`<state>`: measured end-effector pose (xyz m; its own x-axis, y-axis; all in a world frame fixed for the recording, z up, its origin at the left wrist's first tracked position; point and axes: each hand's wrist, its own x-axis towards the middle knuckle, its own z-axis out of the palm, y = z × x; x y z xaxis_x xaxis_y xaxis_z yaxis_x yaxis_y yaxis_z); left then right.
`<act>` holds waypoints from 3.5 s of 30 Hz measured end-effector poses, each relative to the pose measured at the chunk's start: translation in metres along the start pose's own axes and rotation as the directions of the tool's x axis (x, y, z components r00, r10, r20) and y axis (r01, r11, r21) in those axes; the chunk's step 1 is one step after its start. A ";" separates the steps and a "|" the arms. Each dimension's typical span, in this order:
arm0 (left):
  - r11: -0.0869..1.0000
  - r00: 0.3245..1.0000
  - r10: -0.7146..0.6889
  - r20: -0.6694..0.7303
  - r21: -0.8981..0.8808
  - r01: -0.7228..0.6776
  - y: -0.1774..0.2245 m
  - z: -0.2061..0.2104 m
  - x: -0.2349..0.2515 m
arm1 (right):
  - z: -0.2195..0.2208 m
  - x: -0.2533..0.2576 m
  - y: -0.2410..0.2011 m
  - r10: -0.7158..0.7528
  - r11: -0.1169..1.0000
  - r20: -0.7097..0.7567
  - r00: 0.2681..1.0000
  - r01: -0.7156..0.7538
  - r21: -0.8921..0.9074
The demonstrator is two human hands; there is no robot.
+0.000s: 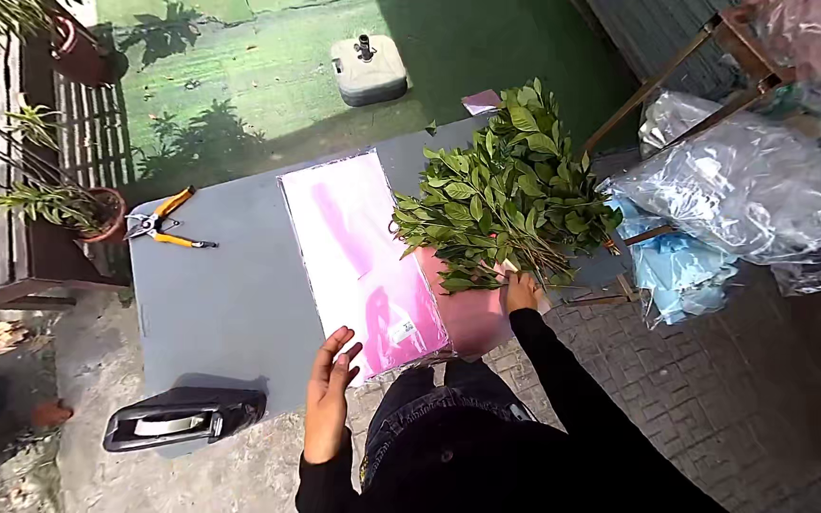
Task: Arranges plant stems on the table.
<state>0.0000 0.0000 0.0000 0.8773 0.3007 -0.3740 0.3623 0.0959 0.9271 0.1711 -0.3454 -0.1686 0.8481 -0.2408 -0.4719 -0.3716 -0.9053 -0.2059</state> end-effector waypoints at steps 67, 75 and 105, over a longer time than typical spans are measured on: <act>0.941 0.998 0.053 -0.029 -0.333 -0.060 -0.030 0.069 0.119 | 0.002 -0.089 -0.132 -0.852 0.500 0.008 0.523 0.810 0.307; 0.753 0.739 -0.104 -0.665 0.433 0.496 -0.140 -0.089 0.127 | -0.020 0.058 -0.077 -0.286 0.955 -0.083 0.955 0.276 -0.106; 0.903 0.893 0.015 -0.450 -0.376 -0.205 -0.071 0.004 0.107 | 0.018 -0.093 -0.114 -0.545 0.765 0.049 0.837 0.473 0.437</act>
<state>0.0699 0.0214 -0.1058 0.6474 0.6969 -0.3086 0.0289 0.3821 0.9237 0.1281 -0.2137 -0.1170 0.8939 0.3092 -0.3246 -0.0481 -0.6537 -0.7552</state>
